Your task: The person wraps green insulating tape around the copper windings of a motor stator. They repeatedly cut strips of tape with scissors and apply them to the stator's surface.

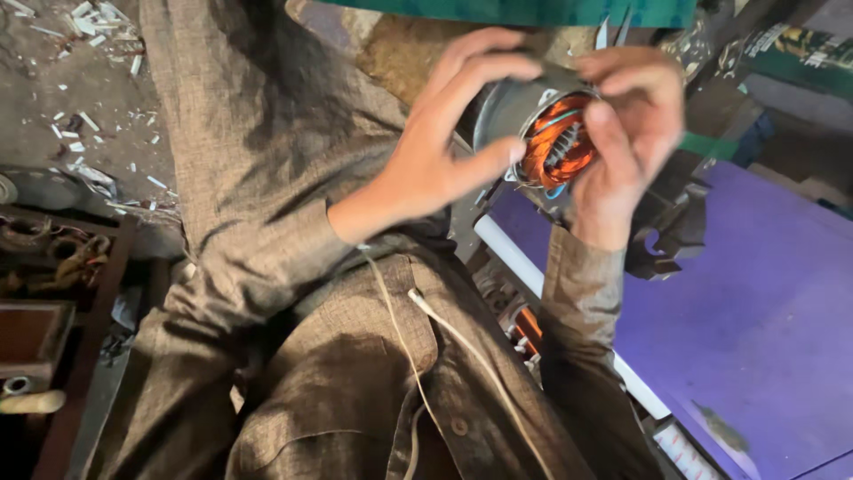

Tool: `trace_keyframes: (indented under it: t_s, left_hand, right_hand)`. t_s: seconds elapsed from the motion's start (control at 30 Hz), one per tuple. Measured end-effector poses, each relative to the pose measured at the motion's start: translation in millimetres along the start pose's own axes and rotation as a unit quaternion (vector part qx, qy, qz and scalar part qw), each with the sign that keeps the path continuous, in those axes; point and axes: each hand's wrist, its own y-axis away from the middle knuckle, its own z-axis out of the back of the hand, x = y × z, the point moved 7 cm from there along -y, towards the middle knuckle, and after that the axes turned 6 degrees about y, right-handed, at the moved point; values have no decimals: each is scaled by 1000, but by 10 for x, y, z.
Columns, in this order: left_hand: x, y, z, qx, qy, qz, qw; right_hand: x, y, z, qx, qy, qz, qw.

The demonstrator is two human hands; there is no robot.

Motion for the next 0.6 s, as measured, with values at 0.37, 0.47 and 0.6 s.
trace_keyframes:
  t_s: [0.37, 0.47, 0.6]
  left_hand:
    - [-151, 322, -137, -27, -190, -151, 970]
    - [-169, 355, -168, -85, -174, -160, 968]
    - [-110, 477, -189, -130, -116, -102, 979]
  right_hand:
    - [849, 176, -422, 270, 522, 405, 700]
    - [870, 177, -465, 268, 518, 437, 685]
    - [800, 144, -464, 274, 510, 435, 689]
